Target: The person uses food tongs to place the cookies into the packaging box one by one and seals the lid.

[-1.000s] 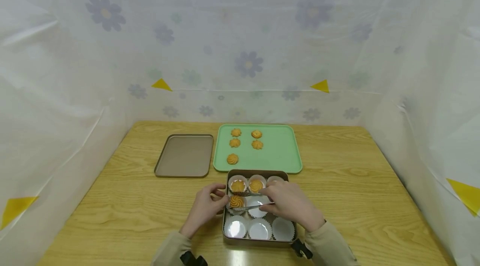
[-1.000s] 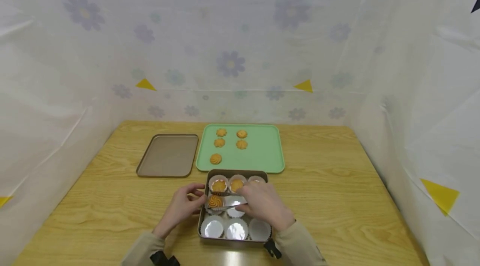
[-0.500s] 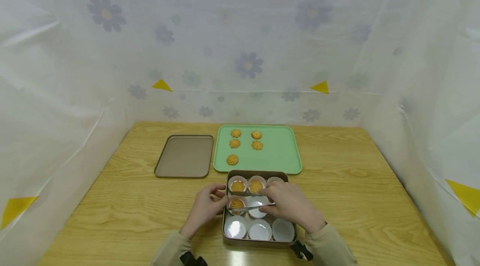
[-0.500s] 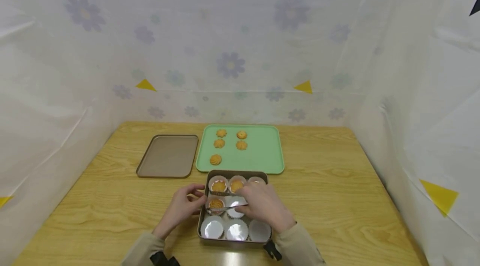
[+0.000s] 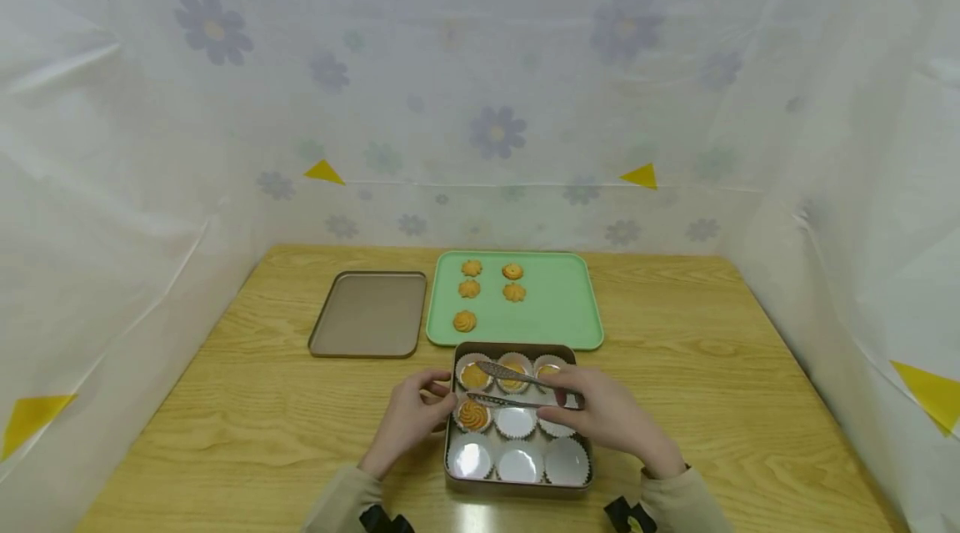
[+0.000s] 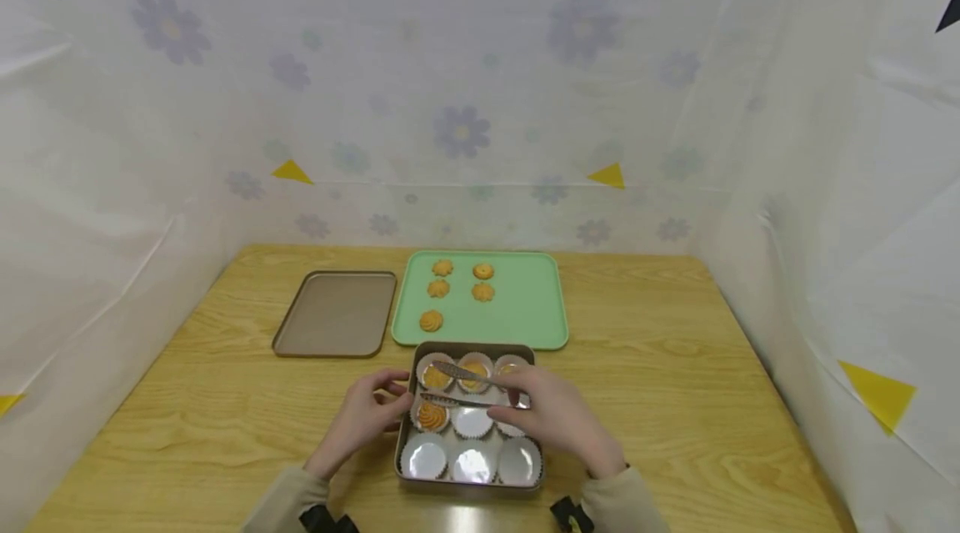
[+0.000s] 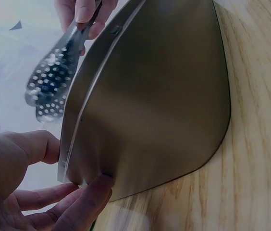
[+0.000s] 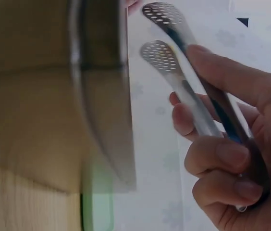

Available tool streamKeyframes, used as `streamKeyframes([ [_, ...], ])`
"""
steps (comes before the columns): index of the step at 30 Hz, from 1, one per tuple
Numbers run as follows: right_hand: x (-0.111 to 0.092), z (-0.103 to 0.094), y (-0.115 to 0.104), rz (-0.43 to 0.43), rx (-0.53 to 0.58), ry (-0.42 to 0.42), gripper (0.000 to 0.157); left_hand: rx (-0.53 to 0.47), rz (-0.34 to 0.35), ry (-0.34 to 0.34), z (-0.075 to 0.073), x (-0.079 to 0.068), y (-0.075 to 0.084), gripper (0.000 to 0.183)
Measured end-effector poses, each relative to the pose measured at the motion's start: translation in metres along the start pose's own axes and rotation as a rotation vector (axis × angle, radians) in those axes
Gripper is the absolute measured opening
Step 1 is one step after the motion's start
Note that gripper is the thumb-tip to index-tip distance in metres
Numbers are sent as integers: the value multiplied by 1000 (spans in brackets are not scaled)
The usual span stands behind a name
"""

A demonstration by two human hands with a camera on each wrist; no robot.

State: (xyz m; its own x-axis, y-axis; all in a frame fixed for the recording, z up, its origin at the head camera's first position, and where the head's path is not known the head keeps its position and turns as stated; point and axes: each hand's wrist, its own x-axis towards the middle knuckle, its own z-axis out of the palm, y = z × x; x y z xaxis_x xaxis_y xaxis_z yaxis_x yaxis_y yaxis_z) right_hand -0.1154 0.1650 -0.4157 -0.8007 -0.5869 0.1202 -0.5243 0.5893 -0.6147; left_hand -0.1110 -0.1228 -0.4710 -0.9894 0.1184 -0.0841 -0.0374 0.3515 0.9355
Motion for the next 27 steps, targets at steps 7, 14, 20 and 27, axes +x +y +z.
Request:
streamKeyframes([
  [7,-8,-3,17,66,190,87,33,-2,-8,-1,0,-1,1,41],
  [14,-9,-2,35,145,311,189,34,3,-2,3,-1,-1,1,40],
  [20,-5,-9,48,250,312,232,46,2,-6,4,-1,-1,0,39],
  [27,8,-19,65,282,196,272,40,-17,-21,-1,-1,-2,1,41],
])
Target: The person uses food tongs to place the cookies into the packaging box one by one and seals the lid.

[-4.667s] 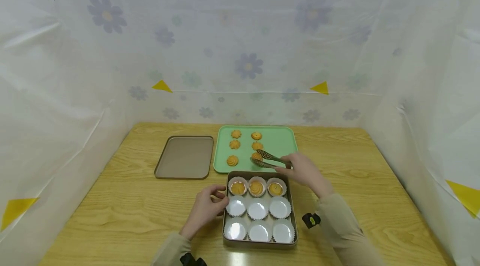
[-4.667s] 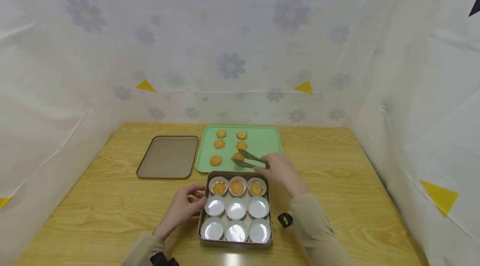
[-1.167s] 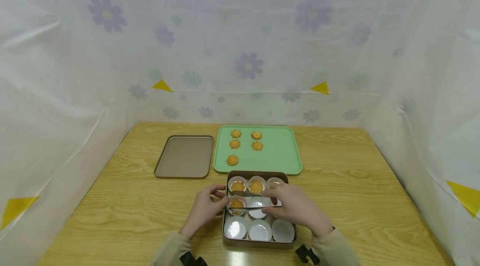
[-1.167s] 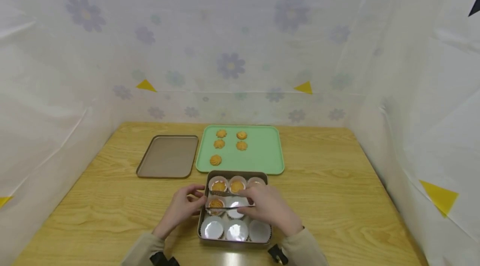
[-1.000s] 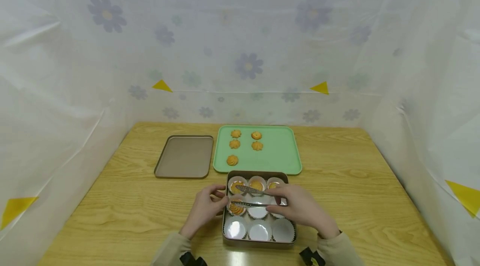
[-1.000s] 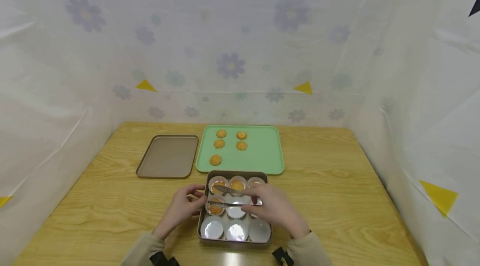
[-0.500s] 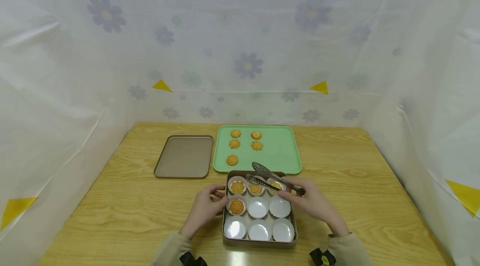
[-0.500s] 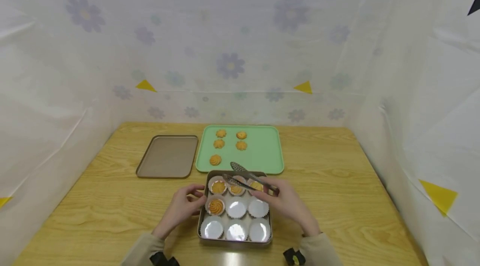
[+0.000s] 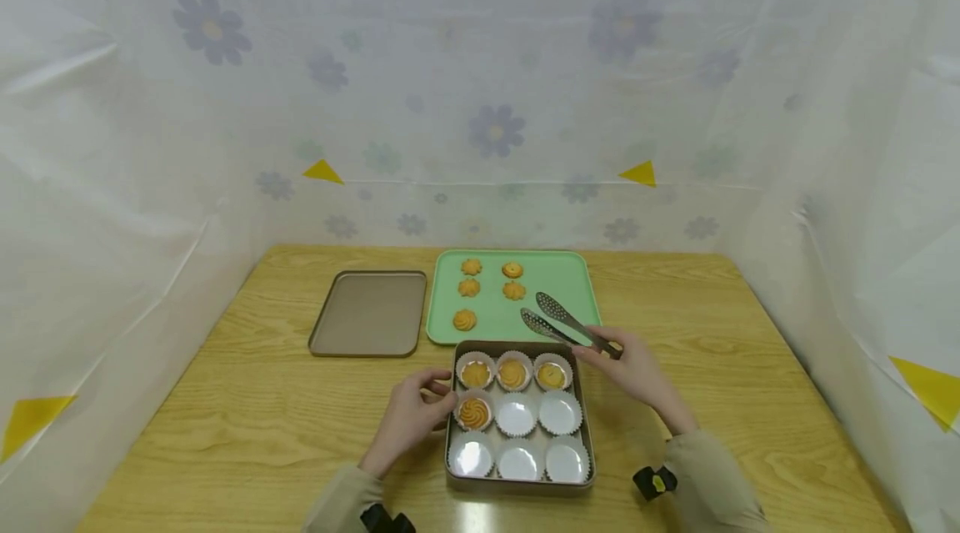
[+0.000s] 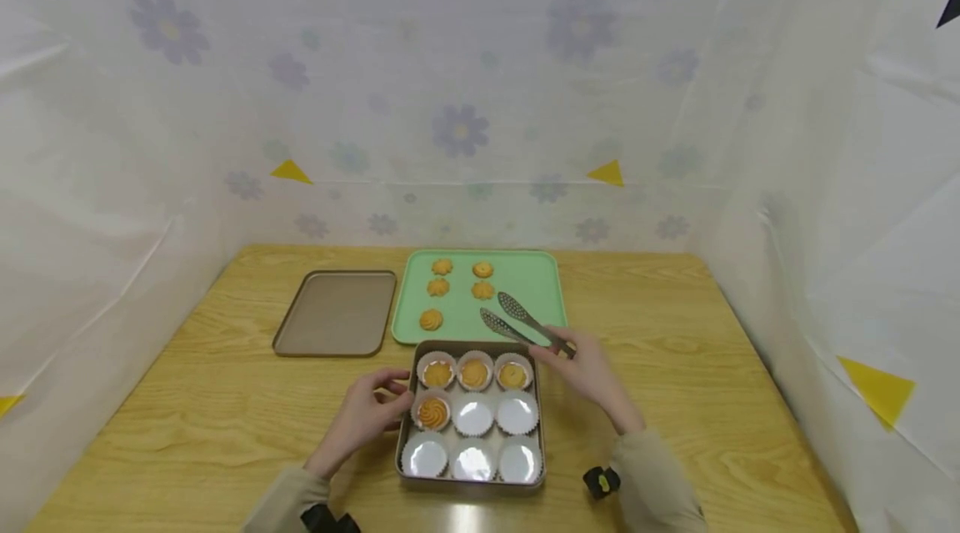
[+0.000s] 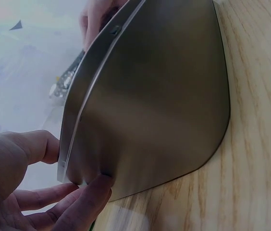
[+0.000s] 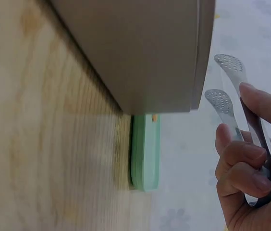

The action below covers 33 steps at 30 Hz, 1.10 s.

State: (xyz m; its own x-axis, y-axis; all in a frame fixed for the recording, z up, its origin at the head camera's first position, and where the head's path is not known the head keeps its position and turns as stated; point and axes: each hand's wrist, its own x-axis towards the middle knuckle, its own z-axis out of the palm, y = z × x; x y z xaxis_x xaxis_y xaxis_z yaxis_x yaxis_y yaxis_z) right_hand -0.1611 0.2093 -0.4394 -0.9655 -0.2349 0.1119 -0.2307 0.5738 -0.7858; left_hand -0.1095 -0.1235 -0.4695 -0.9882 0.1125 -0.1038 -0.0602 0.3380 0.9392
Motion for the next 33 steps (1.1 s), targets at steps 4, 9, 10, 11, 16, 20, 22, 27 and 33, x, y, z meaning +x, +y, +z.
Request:
streamKeyframes([
  [4,14,-4,5,-15,-105,5,34,-4,1,-2,0,0,0,41],
  [9,33,-9,9,18,-177,-75,45,13,16,-4,0,1,-1,40],
  [10,37,-10,9,28,-186,-96,50,15,18,-6,0,1,-1,40],
  [11,41,-11,9,35,-194,-115,51,15,19,-7,0,1,-2,40],
  [16,62,-10,9,50,-234,-190,41,8,15,-7,0,2,-2,40],
  [20,75,-7,9,88,-274,-226,30,1,10,-7,1,2,-2,40],
  [22,81,-6,9,102,-284,-238,29,0,8,-8,1,2,-1,40],
  [27,94,-4,10,122,-300,-255,31,5,10,-2,1,2,-2,40],
  [33,104,-1,7,135,-334,-291,31,4,13,0,1,2,-2,40],
])
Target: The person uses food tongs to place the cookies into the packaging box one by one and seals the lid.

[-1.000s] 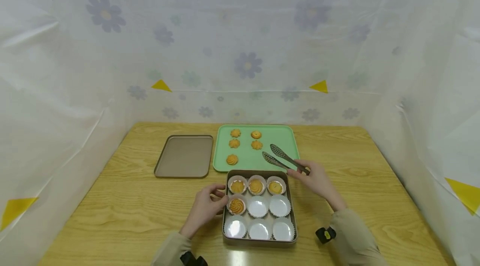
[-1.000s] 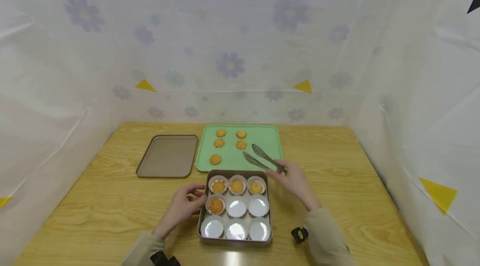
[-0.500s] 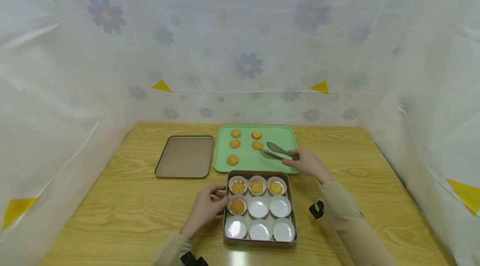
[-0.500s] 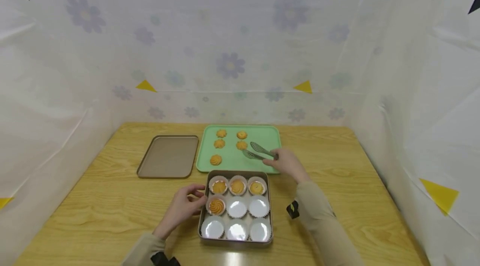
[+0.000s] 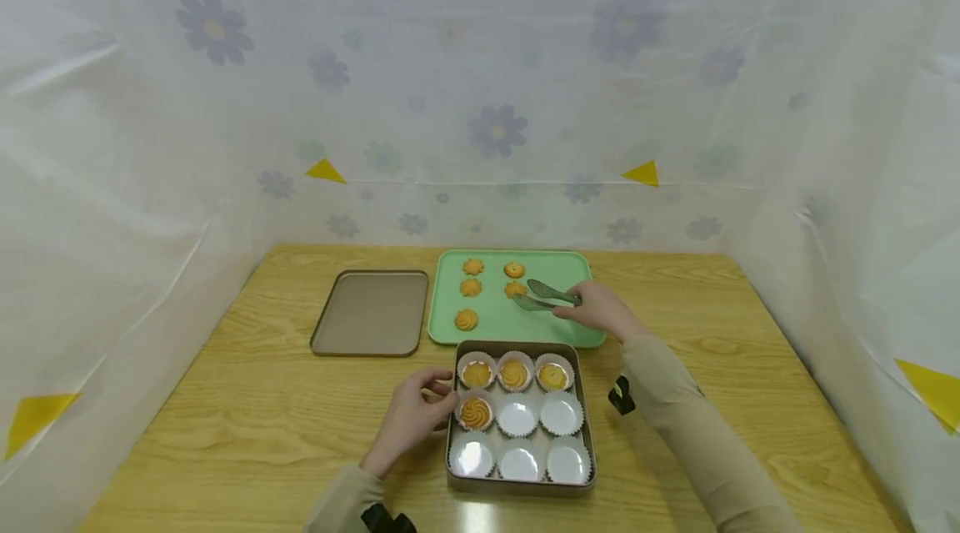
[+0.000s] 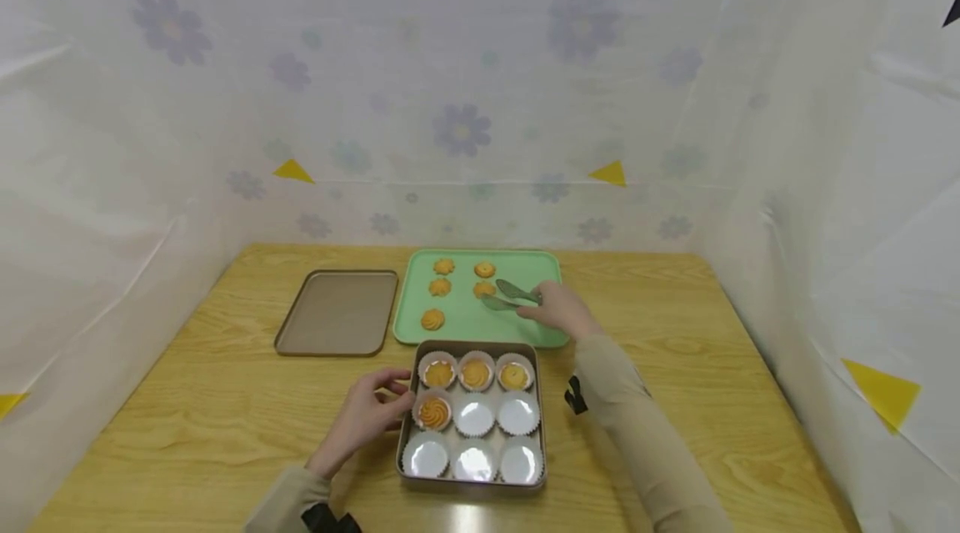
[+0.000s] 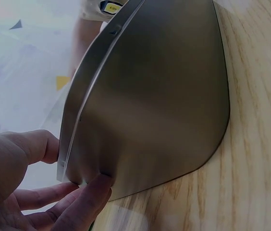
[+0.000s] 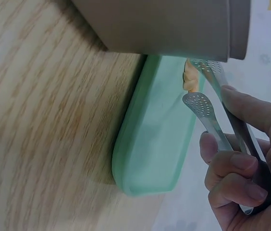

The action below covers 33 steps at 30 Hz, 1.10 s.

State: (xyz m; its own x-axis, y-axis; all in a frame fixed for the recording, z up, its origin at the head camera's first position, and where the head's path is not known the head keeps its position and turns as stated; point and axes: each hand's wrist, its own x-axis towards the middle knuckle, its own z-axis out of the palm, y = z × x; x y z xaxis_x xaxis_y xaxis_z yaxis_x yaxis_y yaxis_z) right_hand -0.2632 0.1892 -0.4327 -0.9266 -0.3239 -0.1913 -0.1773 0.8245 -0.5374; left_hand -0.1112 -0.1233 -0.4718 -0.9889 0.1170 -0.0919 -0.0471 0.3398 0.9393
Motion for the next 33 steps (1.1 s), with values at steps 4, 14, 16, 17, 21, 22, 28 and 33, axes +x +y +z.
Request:
streamKeyframes([
  [4,3,-2,-7,-2,-21,-3,36,2,0,-2,0,0,1,40],
  [14,13,-3,-13,5,-73,-2,34,14,8,-1,0,1,0,40],
  [16,14,-2,-13,-1,-87,2,33,15,11,-1,0,1,0,39],
  [17,15,-1,-14,-2,-93,3,32,18,13,-1,0,1,-1,39],
  [21,17,0,-16,-5,-124,15,31,25,19,1,0,1,-1,38],
  [22,17,1,-17,-5,-127,19,32,26,19,2,0,1,-1,38],
  [28,19,2,-21,-13,-139,29,36,23,19,5,0,0,-2,39],
  [33,22,4,-22,-5,-154,31,38,26,21,4,0,0,-2,39],
])
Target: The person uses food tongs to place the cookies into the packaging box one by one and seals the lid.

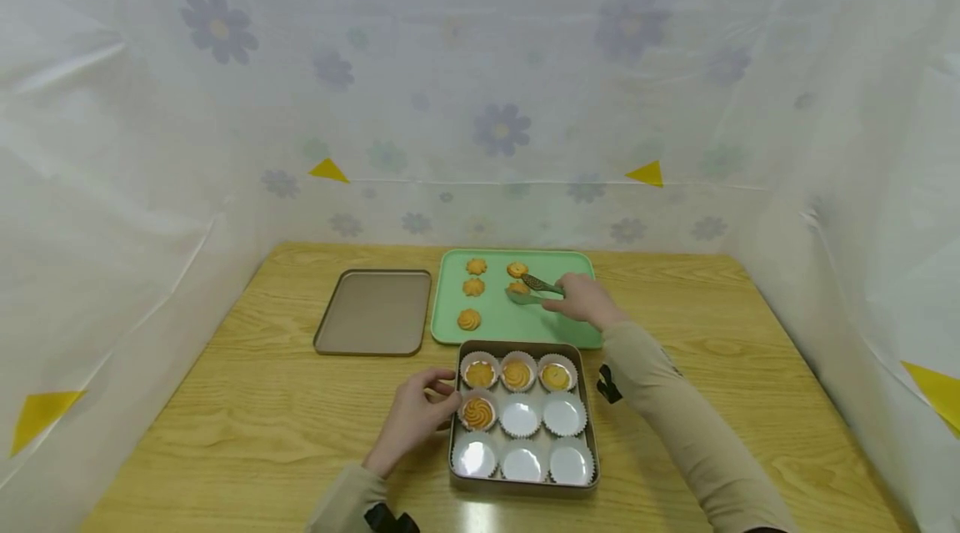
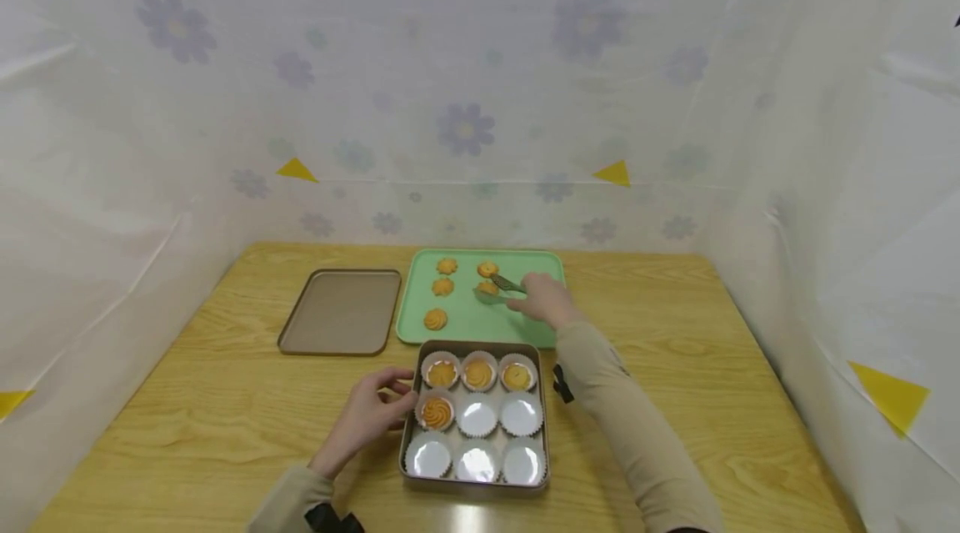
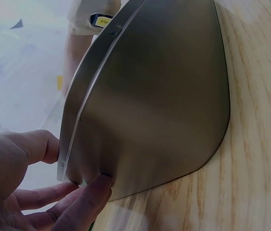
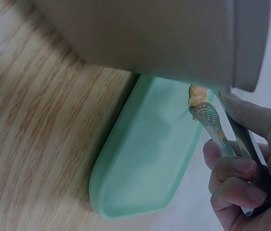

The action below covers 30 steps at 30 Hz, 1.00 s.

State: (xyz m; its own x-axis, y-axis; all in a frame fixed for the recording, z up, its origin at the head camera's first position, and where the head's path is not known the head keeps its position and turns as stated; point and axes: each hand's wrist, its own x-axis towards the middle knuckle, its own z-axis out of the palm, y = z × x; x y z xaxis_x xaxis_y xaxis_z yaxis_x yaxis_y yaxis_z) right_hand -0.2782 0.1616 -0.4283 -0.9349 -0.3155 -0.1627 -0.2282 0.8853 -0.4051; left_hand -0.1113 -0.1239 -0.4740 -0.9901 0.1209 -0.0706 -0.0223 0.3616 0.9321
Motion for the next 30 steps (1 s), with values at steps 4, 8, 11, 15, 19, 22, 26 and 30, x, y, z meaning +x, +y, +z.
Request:
streamKeyframes([
  [4,1,1,0,1,-12,6,42,3,3,4,0,0,0,39],
  [8,2,2,0,3,-7,11,42,3,3,7,0,0,0,39],
  [11,2,3,1,9,-2,7,42,5,3,7,0,0,0,39],
  [15,2,4,0,10,-6,6,44,8,6,9,0,0,0,38],
  [19,2,5,0,20,-13,13,51,0,5,7,0,0,0,38],
  [22,2,5,-1,27,-12,16,49,-6,3,6,0,0,0,39],
  [26,1,4,-2,31,-14,15,49,-10,0,3,0,0,0,40],
  [30,1,4,-2,31,-20,16,52,-4,2,2,0,0,0,40],
])
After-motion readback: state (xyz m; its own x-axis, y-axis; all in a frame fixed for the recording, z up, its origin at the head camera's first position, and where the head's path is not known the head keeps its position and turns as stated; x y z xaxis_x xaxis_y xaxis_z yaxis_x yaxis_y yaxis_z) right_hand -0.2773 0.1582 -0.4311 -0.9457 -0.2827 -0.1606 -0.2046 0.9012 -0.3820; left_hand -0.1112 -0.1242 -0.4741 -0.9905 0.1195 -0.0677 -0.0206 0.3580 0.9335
